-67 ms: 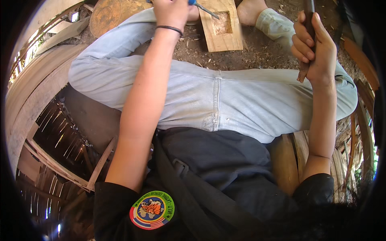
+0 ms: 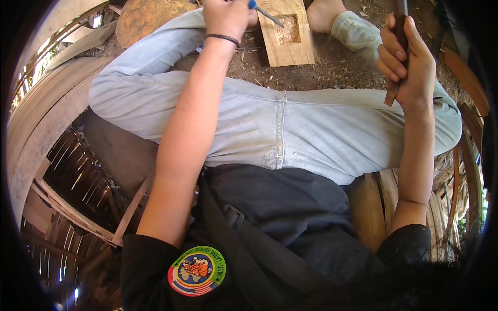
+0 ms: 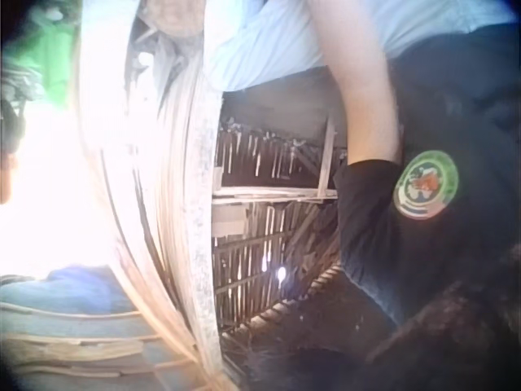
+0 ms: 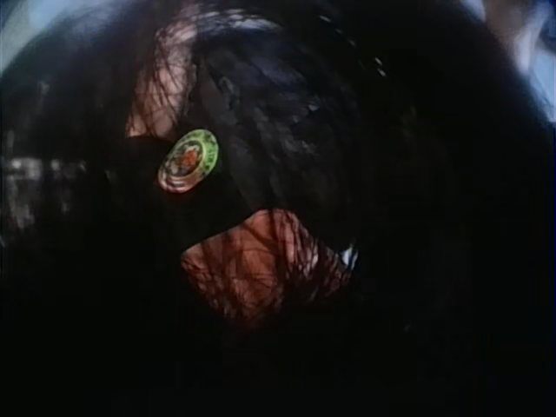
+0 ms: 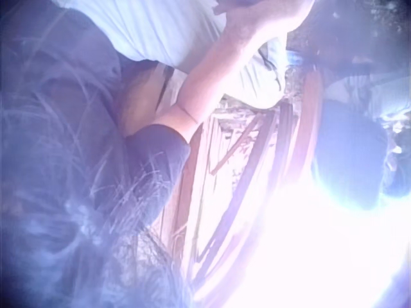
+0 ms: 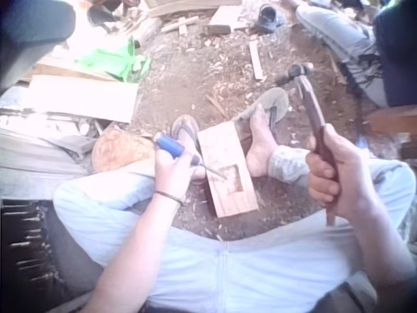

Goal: The person carves a rectangular hole in a piece of wood using a chisel and a hammer, occasionally lifting the wood to clear debris.

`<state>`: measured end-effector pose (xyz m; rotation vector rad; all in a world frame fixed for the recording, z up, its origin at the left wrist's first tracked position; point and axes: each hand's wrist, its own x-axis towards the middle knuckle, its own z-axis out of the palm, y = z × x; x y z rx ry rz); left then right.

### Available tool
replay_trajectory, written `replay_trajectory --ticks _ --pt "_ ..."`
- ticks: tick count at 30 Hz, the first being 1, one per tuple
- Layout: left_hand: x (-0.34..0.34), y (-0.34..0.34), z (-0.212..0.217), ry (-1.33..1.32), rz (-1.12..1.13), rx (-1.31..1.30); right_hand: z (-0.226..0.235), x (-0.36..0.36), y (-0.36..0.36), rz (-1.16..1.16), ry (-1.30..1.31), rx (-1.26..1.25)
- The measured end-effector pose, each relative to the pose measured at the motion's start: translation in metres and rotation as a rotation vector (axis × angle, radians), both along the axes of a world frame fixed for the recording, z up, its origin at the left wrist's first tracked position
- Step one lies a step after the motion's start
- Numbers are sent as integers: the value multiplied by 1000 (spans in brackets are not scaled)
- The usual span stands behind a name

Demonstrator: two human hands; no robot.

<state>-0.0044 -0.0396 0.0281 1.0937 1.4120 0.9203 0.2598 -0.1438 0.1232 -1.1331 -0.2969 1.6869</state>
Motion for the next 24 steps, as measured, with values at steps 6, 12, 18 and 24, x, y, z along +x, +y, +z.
replay_trajectory --ticks 6,12,18,24 --pt "10 -15 -5 40 -24 50 3 -10 -2 39 -205 90" --pt "15 -16 -2 184 -49 191 1 -14 -4 85 -293 96" --pt "15 -16 -6 260 -52 328 5 -18 -4 86 -348 91" --pt "27 -27 13 475 -155 387 7 -18 -6 351 -716 100"
